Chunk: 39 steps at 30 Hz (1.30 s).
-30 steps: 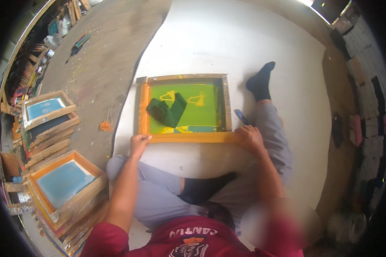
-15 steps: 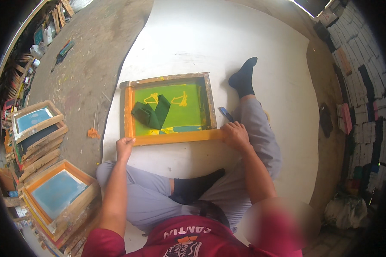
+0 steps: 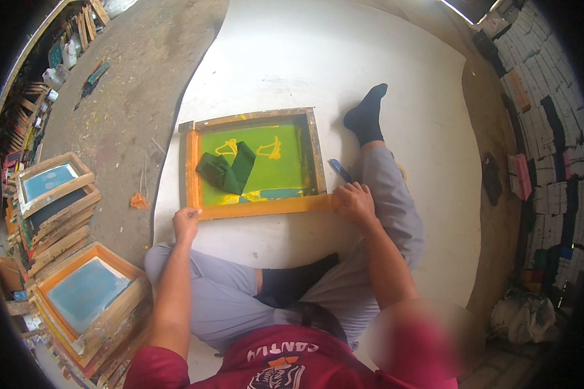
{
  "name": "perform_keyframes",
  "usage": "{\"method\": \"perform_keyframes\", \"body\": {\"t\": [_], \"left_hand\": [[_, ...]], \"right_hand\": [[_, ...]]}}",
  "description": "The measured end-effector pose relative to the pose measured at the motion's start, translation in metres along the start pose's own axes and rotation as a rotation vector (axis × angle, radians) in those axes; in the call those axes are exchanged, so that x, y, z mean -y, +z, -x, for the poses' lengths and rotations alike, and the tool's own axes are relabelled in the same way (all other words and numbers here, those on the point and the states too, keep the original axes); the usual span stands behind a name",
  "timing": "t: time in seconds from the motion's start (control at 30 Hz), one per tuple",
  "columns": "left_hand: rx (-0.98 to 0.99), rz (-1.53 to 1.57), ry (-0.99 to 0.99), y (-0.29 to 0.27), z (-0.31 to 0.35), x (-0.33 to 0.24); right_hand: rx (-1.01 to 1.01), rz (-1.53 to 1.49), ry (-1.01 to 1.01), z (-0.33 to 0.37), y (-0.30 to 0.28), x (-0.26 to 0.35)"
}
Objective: The person sits on the floor and prepares screen printing frames by wiping the mesh with a cloth and applying masking tape to the edges. They handle multiple frames, wiping each one and taping the borders before setting them aside.
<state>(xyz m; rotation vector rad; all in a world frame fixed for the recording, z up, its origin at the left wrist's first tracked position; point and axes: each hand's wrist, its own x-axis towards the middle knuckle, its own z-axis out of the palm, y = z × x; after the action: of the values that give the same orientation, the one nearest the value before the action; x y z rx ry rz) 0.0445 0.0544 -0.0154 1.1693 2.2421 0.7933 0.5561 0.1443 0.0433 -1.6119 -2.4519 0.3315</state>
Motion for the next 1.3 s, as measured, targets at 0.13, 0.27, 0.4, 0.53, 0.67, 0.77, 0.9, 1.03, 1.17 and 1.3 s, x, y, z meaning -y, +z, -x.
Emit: {"method": "perform_keyframes", "body": {"t": [0.13,0.27,0.4,0.53,0.67,0.77,0.9,1.03,1.17,1.3], "left_hand": [[-0.003,-0.039,0.016,0.000,0.003,-0.008],[-0.031,-0.099,0.042,-0.002,0.009,-0.018],[-0.064,-0.153,0.078,-0.003,0.012,-0.023],[-0.056,-0.204,0.125,0.000,0.011,-0.022],[-0.063,-0.232,0.148,-0.001,0.012,-0.011],[-0.049,-0.246,0.147,0.001,0.010,-0.013],[-0.043,-0.239,0.143,0.001,0.010,-0.021],[-0.057,-0.199,0.125,-0.001,0.010,-0.015],[-0.053,-0.194,0.094,-0.002,0.012,-0.012],[-0.042,-0.187,0.103,-0.001,0.008,-0.020]], "right_hand": [[-0.034,0.091,-0.073,-0.003,-0.001,0.005],[-0.059,0.117,-0.122,-0.005,0.002,0.005],[-0.053,0.129,-0.131,-0.007,0.006,0.006],[-0.079,0.227,-0.177,-0.006,0.015,0.003],[-0.049,0.326,-0.164,0.005,0.011,0.035],[0.161,0.397,-0.083,0.015,0.013,0.059],[0.160,0.726,-0.133,0.024,0.049,0.049],[0.028,0.469,-0.094,0.015,0.041,0.051],[0.036,0.019,0.189,-0.037,0.009,0.042],[0.063,-0.057,0.484,-0.081,0.017,-0.013]]}}
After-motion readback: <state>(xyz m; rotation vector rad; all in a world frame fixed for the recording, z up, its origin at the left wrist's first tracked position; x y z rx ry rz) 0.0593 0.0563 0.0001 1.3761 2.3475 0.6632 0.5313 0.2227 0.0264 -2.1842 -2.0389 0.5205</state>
